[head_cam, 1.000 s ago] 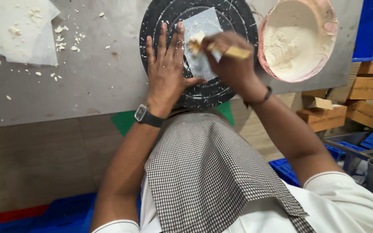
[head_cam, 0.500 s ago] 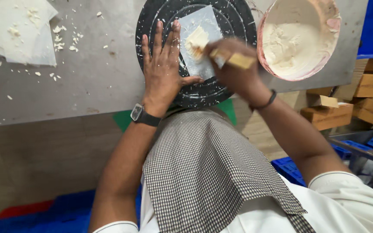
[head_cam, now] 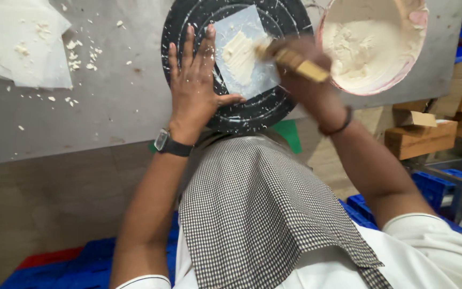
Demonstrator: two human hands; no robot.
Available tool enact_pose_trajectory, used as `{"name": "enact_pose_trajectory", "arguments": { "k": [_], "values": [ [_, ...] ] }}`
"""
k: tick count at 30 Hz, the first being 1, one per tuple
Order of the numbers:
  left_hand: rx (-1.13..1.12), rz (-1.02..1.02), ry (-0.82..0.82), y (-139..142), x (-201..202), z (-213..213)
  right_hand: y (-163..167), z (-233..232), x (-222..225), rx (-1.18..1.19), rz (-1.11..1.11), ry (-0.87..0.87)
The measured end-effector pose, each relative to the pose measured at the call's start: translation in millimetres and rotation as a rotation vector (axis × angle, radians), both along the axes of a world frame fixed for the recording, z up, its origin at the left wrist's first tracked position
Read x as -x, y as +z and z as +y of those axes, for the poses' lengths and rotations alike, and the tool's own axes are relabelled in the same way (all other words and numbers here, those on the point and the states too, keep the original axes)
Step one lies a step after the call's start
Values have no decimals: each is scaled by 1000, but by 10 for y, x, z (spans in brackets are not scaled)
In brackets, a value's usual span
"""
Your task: The person repeatedly applies a white paste onto small square sheets using a brush, then folds each sheet and places it on a tray. The process is repeated multiple times with new sheets taken from a stack.
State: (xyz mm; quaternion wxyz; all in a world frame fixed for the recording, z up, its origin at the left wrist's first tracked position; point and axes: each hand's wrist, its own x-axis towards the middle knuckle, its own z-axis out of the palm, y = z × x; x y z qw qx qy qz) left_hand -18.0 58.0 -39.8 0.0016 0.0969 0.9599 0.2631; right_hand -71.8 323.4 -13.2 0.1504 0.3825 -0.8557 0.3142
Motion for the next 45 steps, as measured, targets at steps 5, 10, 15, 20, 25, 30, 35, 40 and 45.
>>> {"name": "enact_pose_trajectory", "arguments": {
  "k": [5, 10, 15, 20, 25, 30, 35, 40, 45],
  "values": [
    [30, 59, -54, 17, -1, -50, -152, 982, 422, 175, -164, -479],
    [20, -17, -26, 79, -47, -79, -82, 1921, 39, -166, -262, -517],
    [28, -34, 1, 108, -80, -75, -272, 1797, -156, -494, -165, -504],
    [45, -34, -19, 147, -37, -98, 15, 1709, -158, -544, 79, -506],
    [63, -25, -14, 184, 14, -64, 360, 1754, -318, -73, 48, -567],
    [92, 1, -12, 202, 44, -25, 305, 1794, -280, 674, -363, -690],
    [84, -1, -6, 194, 6, -17, 125, 1945, -283, -21, -385, -511],
    [110, -10, 19, 229, -31, 3, -121, 1835, -134, -414, -292, -511],
    [98, -13, 23, 228, -35, -11, 45, 1781, -22, -434, -201, -410]
  ]
}}
